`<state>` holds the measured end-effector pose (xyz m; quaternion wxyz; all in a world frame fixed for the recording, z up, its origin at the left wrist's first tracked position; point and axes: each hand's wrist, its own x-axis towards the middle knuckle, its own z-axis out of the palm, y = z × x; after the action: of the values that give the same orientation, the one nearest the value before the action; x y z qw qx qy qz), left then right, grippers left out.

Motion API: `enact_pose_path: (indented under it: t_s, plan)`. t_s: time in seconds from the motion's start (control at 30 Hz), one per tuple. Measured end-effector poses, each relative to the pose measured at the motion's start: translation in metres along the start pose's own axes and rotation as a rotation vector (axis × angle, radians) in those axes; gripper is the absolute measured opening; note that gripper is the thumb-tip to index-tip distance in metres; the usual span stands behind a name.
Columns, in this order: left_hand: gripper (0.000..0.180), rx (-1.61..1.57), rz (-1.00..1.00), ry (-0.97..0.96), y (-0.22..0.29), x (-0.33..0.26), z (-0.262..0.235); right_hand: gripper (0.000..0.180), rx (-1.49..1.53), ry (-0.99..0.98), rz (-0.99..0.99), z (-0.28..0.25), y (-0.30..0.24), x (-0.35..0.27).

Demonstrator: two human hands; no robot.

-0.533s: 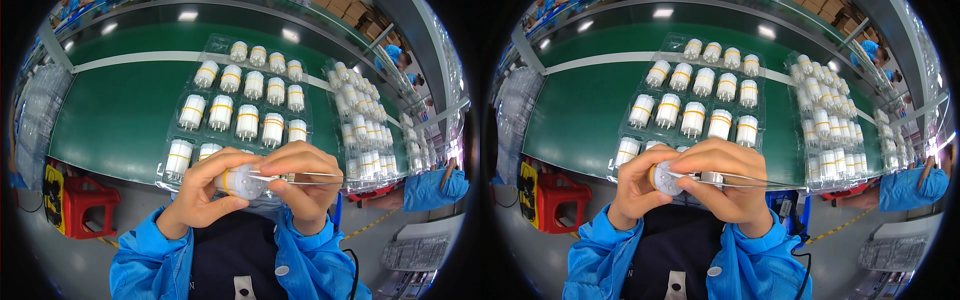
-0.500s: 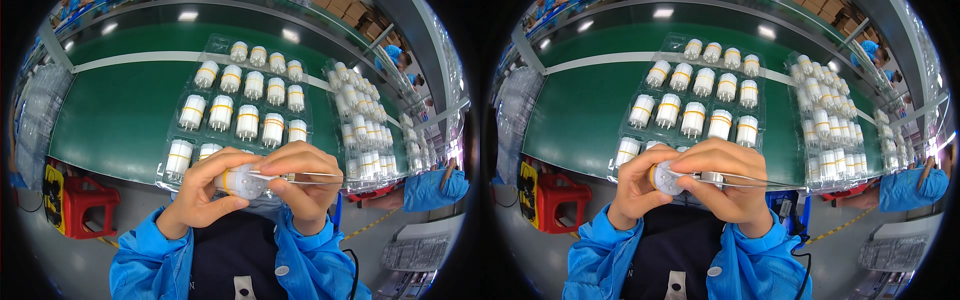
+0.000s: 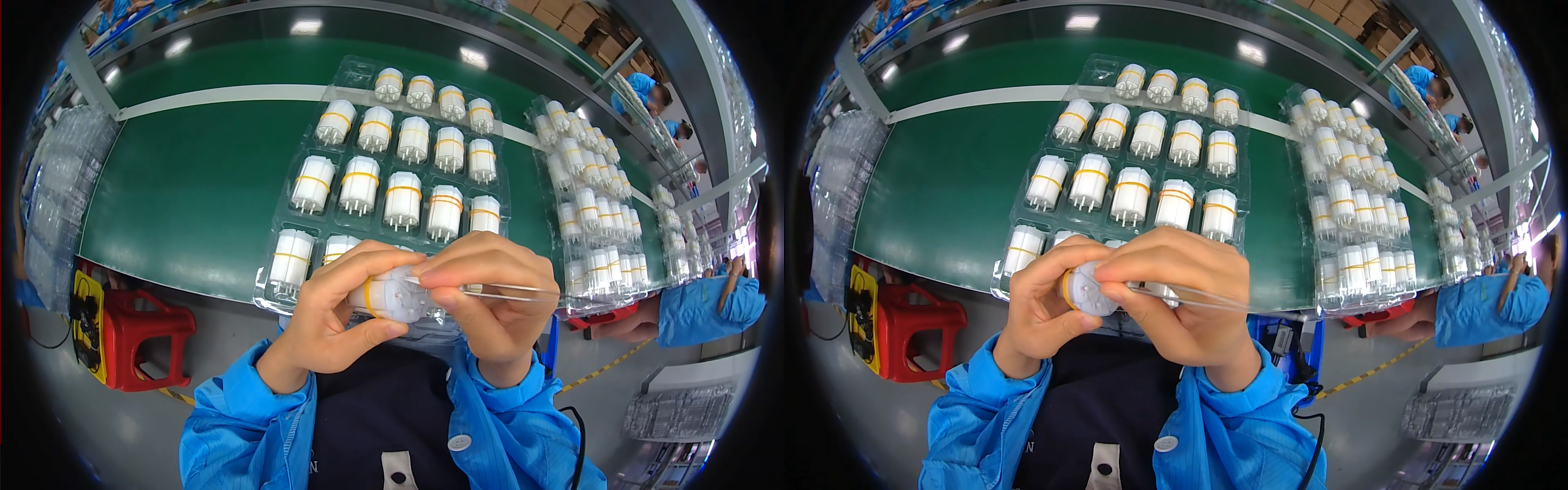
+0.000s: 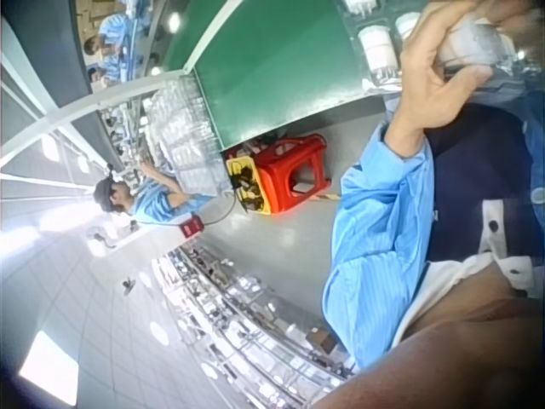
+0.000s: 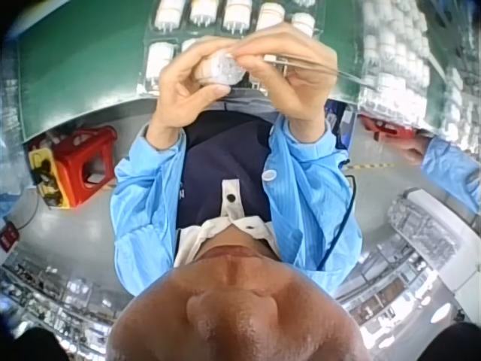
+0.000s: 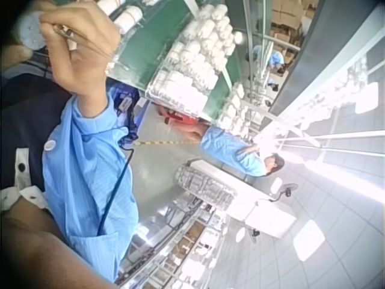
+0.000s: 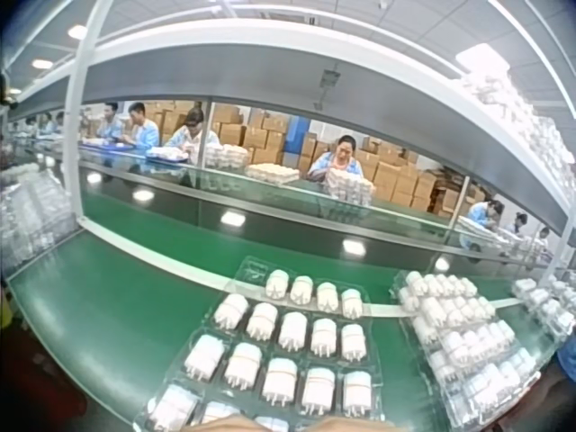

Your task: The person uses tweezers to insert small white components into the top of cylindrical white objects. They handle the objects one at a time, picking them from a tray, performing the insertion, and placing them back. The task is repetitive and performed in a factory setting.

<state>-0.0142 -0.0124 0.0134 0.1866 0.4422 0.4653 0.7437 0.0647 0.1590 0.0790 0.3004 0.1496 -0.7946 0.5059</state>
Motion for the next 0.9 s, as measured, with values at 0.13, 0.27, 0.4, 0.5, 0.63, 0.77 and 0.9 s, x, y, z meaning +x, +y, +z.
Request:
enact_pose_path:
  t_s: [0.13,0.27,0.4,0.5,0.63,0.77,0.9]
  plan:
    - [0.057,0.122,0.023,-0.027,0.008,0.0,-0.002,0.011,0.067,-0.034,-0.021,-0.003,0.0,0.002]
    - [0.056,0.169,0.034,-0.05,0.009,0.004,-0.005,0.009,0.185,0.017,0.029,-0.001,0.002,-0.001]
    - [0.056,0.102,0.013,0.004,0.008,0.002,-0.001,0.009,0.151,0.016,0.024,-0.001,0.002,0.0]
    - [0.056,0.188,0.044,0.014,0.007,0.004,-0.002,0.011,-0.02,-0.042,-0.011,-0.001,-0.004,0.002]
    - [0.055,0.28,0.049,0.065,0.006,0.003,-0.001,0.014,-0.147,-0.107,-0.071,-0.001,-0.007,0.005]
    - [0.055,0.411,0.091,0.074,0.016,0.008,0.001,0.015,0.072,0.039,-0.003,0.002,-0.001,-0.003]
    - [0.056,0.507,0.156,0.16,0.01,0.009,0.0,0.014,0.212,0.186,0.064,0.011,-0.003,-0.015]
